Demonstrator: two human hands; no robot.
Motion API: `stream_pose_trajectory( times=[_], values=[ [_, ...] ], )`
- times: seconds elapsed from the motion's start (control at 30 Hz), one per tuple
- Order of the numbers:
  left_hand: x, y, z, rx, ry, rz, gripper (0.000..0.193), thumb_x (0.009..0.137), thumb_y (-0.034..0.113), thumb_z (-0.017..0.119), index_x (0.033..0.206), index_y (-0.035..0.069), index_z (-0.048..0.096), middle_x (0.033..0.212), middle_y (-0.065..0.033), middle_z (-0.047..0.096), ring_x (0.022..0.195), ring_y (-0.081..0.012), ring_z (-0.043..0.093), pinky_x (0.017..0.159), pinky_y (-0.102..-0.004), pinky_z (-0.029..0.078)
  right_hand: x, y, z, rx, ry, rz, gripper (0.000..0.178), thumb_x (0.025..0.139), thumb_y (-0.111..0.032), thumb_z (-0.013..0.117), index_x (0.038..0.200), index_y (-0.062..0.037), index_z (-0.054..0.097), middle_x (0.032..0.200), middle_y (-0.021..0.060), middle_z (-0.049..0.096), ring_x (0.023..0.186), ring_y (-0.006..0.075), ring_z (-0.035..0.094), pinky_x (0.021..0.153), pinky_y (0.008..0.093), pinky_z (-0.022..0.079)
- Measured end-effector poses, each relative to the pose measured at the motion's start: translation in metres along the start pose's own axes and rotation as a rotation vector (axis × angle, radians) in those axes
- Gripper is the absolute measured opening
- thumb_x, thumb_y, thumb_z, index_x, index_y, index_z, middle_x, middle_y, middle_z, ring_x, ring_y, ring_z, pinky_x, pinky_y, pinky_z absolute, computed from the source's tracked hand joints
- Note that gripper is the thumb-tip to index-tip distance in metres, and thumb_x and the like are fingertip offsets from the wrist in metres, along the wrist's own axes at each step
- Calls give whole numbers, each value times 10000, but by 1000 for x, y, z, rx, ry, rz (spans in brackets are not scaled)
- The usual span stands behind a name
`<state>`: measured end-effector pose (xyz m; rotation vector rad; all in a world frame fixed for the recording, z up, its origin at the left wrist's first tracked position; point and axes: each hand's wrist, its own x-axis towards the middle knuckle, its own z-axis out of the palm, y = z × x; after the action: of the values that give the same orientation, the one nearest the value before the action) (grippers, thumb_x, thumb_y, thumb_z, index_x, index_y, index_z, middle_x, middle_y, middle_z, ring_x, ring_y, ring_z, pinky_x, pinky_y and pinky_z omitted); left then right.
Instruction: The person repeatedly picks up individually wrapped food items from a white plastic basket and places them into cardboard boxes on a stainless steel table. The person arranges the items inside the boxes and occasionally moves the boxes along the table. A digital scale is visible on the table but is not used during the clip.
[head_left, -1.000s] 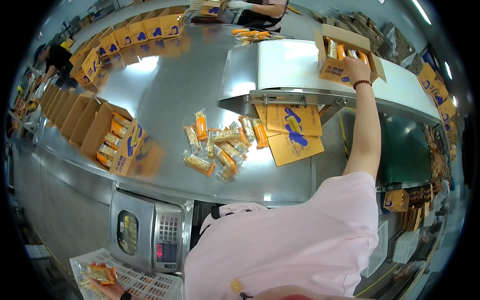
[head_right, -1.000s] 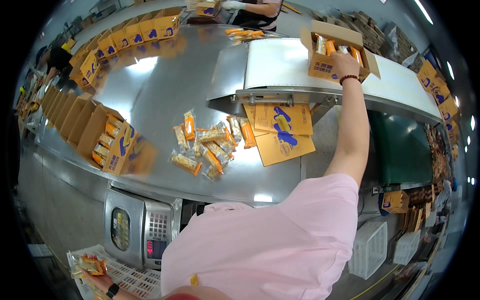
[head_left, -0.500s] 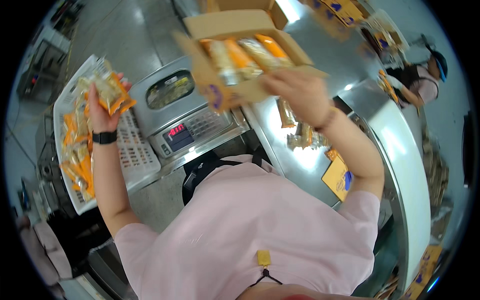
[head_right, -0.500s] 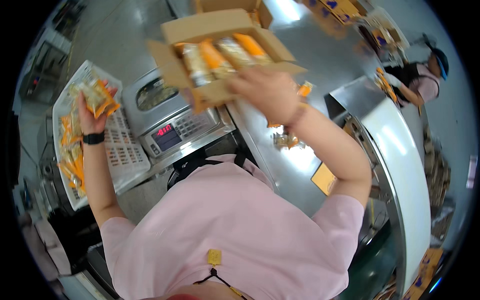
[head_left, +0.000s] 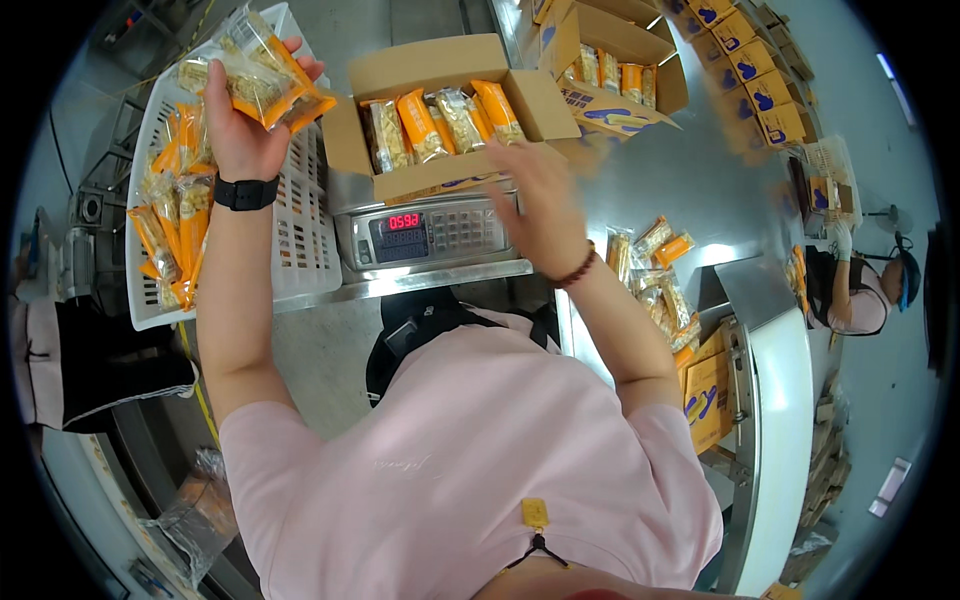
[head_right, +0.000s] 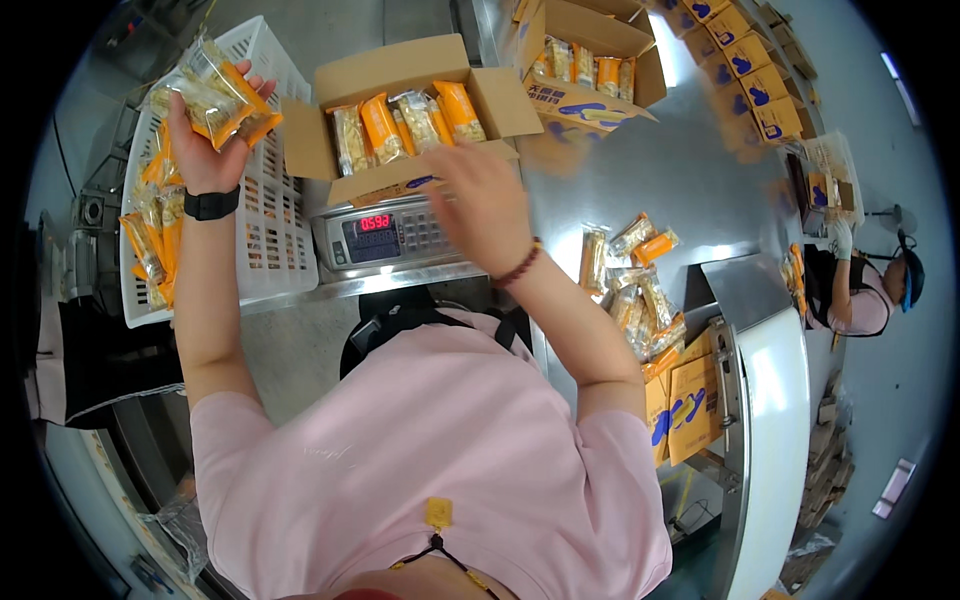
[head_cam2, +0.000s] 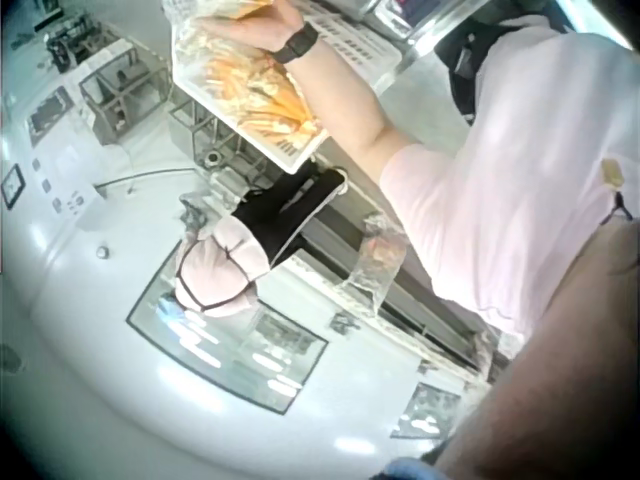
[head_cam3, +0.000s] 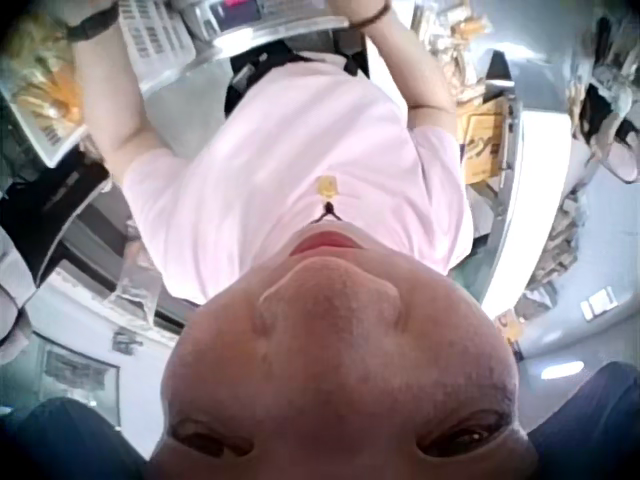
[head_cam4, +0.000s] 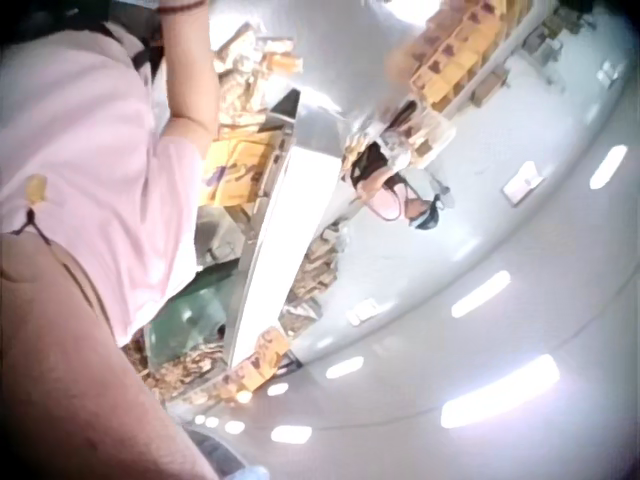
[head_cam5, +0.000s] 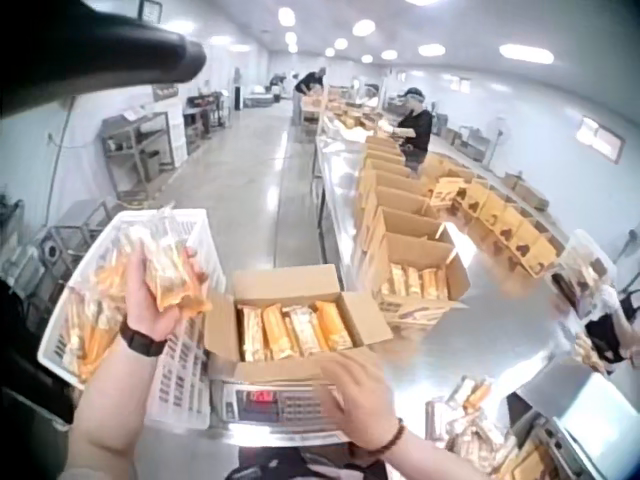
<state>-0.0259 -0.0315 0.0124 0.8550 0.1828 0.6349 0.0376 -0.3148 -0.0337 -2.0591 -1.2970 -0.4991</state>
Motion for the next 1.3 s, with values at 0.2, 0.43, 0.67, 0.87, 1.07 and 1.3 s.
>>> stream_pose_trajectory(
  times=[0.2,0.43,0.67,0.87,1.07,1.3],
  values=[
    [4,-5,4,10,-44,-50,671,871,521,329,1245,-36,364,1215,-195,453,1051,-328,493,974,-494,329,-4,35,-15,-9,78,149,349,744,-72,616,1087,-54,548,984,113,594,924,297,541,770,376,422],
    [1,-8,5,-143,-210,-61,550,864,510,413,1028,-2,528,918,-114,596,791,-240,592,748,-373,478,43,34,4,-20,23,12,282,766,-132,599,1040,-68,580,926,115,603,878,291,553,760,376,423],
    [1,-7,5,-104,-288,-87,544,877,499,383,1017,-5,531,907,-118,598,790,-247,592,740,-374,481,73,35,50,-204,-432,163,369,761,-220,602,1102,-93,541,987,112,595,913,275,572,794,376,451],
    [0,-17,2,-168,-242,-176,535,888,476,367,1027,-16,527,908,-128,601,795,-257,596,746,-376,483,80,60,78,-337,-687,326,501,756,-265,608,1206,-114,447,1009,153,587,916,292,581,784,377,471],
    [-9,-11,12,-28,-257,-211,534,875,477,398,1101,9,519,1004,-127,603,898,-278,592,816,-407,481,106,17,20,234,-214,388,314,798,-222,584,1065,-65,539,884,86,615,812,179,601,722,294,481],
    [8,-14,-30,-606,-905,-299,713,831,535,402,1322,32,280,1319,-185,355,1207,-357,363,1008,-484,288,102,-11,38,1204,-298,378,391,789,-265,636,1128,-87,558,975,81,635,805,196,611,728,322,477]
  ],
)
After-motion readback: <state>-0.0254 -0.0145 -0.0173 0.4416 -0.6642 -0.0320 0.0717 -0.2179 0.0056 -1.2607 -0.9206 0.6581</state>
